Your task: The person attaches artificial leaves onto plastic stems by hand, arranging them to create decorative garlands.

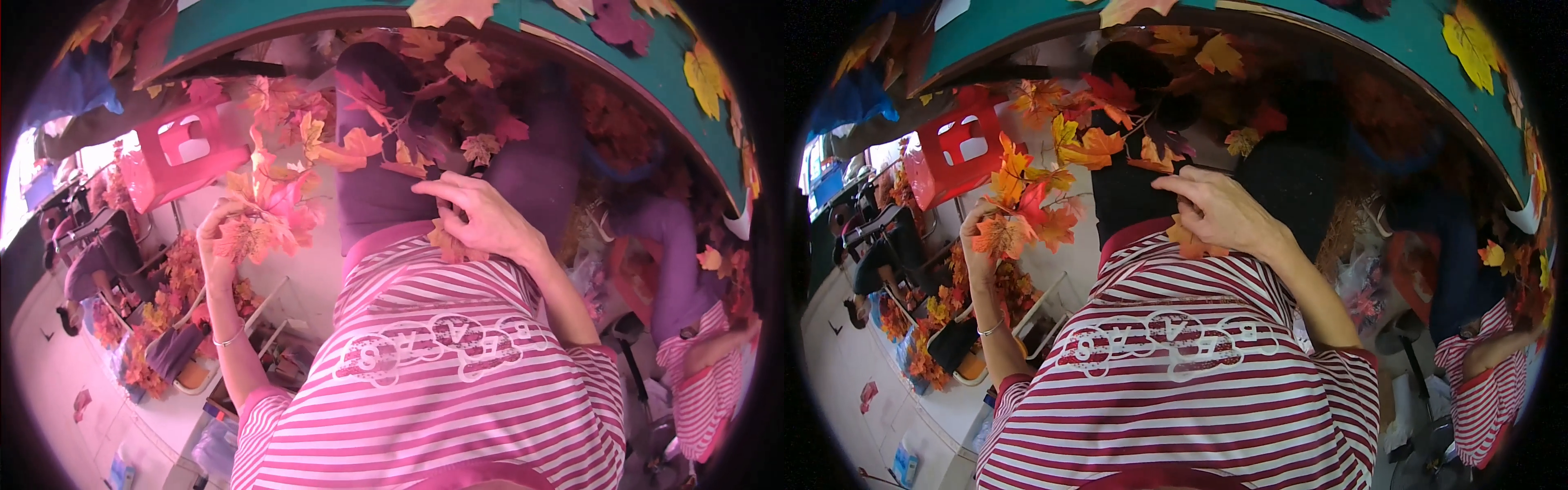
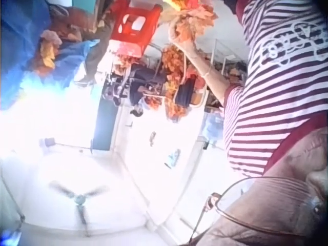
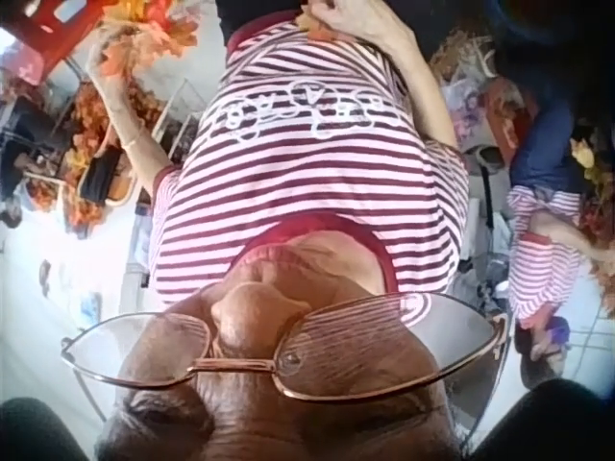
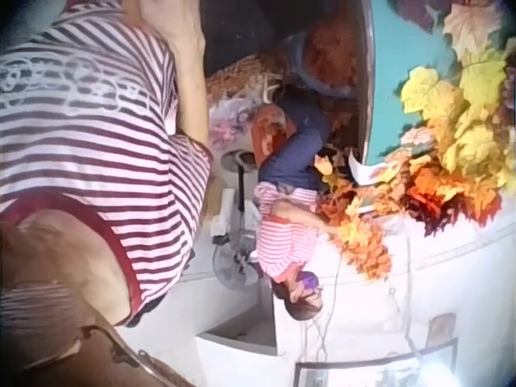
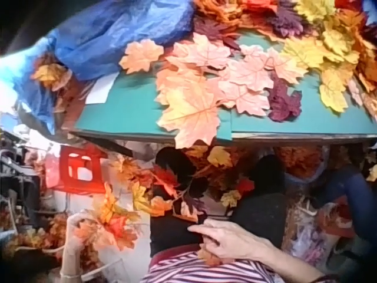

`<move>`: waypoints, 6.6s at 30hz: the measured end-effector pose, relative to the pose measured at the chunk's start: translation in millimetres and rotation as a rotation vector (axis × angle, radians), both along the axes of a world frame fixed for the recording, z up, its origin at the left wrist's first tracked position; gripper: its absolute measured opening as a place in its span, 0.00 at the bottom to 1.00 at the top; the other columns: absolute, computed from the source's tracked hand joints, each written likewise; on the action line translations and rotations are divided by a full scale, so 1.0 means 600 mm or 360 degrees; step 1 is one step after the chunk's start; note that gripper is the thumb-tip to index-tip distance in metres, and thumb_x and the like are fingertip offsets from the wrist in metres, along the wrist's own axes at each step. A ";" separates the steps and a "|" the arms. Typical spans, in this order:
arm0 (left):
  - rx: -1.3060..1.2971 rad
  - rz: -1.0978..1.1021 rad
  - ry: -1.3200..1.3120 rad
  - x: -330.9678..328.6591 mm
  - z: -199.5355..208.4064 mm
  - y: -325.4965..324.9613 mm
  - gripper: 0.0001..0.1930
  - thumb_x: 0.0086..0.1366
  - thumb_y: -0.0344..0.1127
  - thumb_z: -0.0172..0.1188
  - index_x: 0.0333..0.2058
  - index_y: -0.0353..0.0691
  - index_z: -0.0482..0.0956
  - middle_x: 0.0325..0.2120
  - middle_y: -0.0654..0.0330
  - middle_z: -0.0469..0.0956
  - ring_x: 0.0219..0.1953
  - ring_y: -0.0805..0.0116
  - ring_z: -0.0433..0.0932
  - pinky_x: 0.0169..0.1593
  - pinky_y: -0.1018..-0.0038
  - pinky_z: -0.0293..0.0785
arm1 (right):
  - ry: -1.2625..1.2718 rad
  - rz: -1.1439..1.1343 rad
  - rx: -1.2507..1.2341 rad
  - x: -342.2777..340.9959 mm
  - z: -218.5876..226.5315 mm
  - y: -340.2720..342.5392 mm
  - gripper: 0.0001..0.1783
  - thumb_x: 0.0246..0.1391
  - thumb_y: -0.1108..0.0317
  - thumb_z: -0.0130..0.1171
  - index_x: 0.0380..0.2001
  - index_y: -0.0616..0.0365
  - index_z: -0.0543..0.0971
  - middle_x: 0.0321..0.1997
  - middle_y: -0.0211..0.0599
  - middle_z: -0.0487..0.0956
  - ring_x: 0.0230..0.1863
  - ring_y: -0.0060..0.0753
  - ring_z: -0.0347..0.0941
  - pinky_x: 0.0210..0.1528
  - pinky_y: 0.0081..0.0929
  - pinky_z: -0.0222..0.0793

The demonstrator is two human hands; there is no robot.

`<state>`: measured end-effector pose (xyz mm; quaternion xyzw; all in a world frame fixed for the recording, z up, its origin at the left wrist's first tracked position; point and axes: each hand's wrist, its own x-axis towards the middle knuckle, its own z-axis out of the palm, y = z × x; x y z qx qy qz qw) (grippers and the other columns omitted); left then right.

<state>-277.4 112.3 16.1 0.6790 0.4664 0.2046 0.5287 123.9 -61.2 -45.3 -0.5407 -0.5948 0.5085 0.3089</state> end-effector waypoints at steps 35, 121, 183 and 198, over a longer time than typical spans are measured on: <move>0.0144 -0.0421 0.0873 0.044 0.026 -0.077 0.11 0.59 0.28 0.66 0.41 0.33 0.85 0.29 0.55 0.79 0.34 0.61 0.78 0.38 0.69 0.74 | 0.0109 0.0132 -0.0618 -0.101 -0.043 0.089 0.31 0.51 0.75 0.55 0.61 0.67 0.73 0.31 0.42 0.81 0.32 0.38 0.78 0.38 0.33 0.73; -0.0615 0.1116 -0.0574 -0.384 0.009 -0.063 0.08 0.63 0.26 0.65 0.40 0.42 0.78 0.32 0.65 0.80 0.35 0.69 0.79 0.46 0.68 0.77 | 0.0390 -0.0409 -0.0132 -0.088 -0.025 0.112 0.41 0.55 0.79 0.64 0.72 0.49 0.65 0.27 0.26 0.70 0.25 0.14 0.65 0.29 0.16 0.64; -0.0728 0.0057 -0.0071 -0.144 0.048 -0.099 0.03 0.57 0.24 0.65 0.30 0.29 0.82 0.33 0.61 0.75 0.37 0.73 0.74 0.41 0.77 0.69 | -0.0472 -0.0312 0.0260 -0.041 -0.035 0.043 0.17 0.57 0.76 0.62 0.50 0.55 0.81 0.32 0.44 0.73 0.29 0.44 0.73 0.33 0.33 0.69; -0.0790 0.1077 -0.0697 -0.388 -0.012 -0.147 0.22 0.70 0.47 0.58 0.52 0.36 0.77 0.41 0.58 0.80 0.41 0.60 0.80 0.41 0.68 0.78 | -0.0078 -0.0845 -0.0034 0.036 -0.053 0.035 0.09 0.57 0.76 0.63 0.42 0.63 0.83 0.32 0.36 0.78 0.30 0.23 0.73 0.34 0.22 0.73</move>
